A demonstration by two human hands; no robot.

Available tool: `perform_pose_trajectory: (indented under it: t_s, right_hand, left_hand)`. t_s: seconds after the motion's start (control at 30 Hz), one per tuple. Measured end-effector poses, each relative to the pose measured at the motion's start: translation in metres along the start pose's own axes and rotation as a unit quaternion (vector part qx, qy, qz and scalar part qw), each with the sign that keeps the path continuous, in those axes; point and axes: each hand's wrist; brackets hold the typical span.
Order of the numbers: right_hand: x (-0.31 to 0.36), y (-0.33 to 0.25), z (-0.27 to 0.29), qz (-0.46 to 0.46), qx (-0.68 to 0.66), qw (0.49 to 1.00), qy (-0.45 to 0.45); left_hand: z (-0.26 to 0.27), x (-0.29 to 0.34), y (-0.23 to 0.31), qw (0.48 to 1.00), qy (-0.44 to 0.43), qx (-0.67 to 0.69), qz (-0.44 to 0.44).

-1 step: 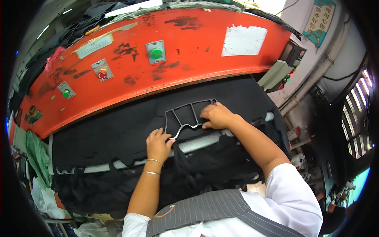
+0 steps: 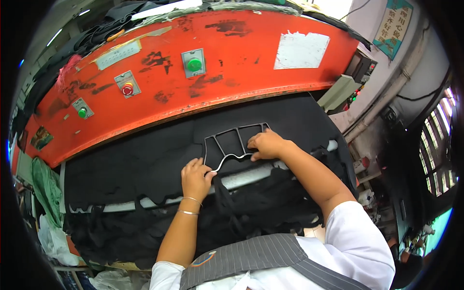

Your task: Cutting out shoe upper components from a sheet of material using a hydraulic clicker press and metal dies.

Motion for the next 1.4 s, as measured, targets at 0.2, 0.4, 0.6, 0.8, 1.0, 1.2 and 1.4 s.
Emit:
perform_pose_trajectory:
  t_s: [0.2, 0.4, 0.6, 0.8, 1.0, 1.2, 1.4]
  right_hand:
    - [0.004, -0.005, 0.022, -0.046, -0.036, 0.987, -0.147]
    - [-0.009, -0.011, 0.054, -0.122, -0.162, 0.947, -0.248]
    - [-0.003, 0.032, 0.104, -0.103, -0.135, 0.982, -0.088]
    - [-0.037, 0.072, 0.022, -0.068, -0.092, 0.993, 0.025]
    - [-0.058, 0.045, -0.004, -0.016, -0.009, 0.992, 0.121]
    - [-0.045, 0.056, -0.006, 0.005, 0.025, 0.958, 0.286]
    - [-0.022, 0.093, -0.039, -0.127, -0.232, 0.929, 0.261]
  left_hand:
    - [0.042, -0.015, 0.053, 0.996, 0.056, -0.05, -0.056]
    - [-0.019, -0.003, 0.047, 0.909, 0.216, 0.319, 0.156]
    - [-0.041, 0.018, 0.039, 1.0, -0.023, 0.008, 0.019]
    - [-0.047, 0.018, 0.038, 0.999, 0.014, 0.031, -0.008]
    - [-0.038, 0.019, 0.035, 0.999, 0.005, 0.039, 0.011]
    - [0.003, -0.021, 0.001, 0.988, 0.075, 0.129, 0.041]
    - [-0.022, -0.051, -0.052, 0.994, -0.006, 0.004, 0.113]
Point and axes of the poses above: each hand's wrist, its own x-axis away from the middle knuckle, its own z-axis out of the back of the hand, y = z × x, and after that the axes turned 5 degrees about y, right-handed
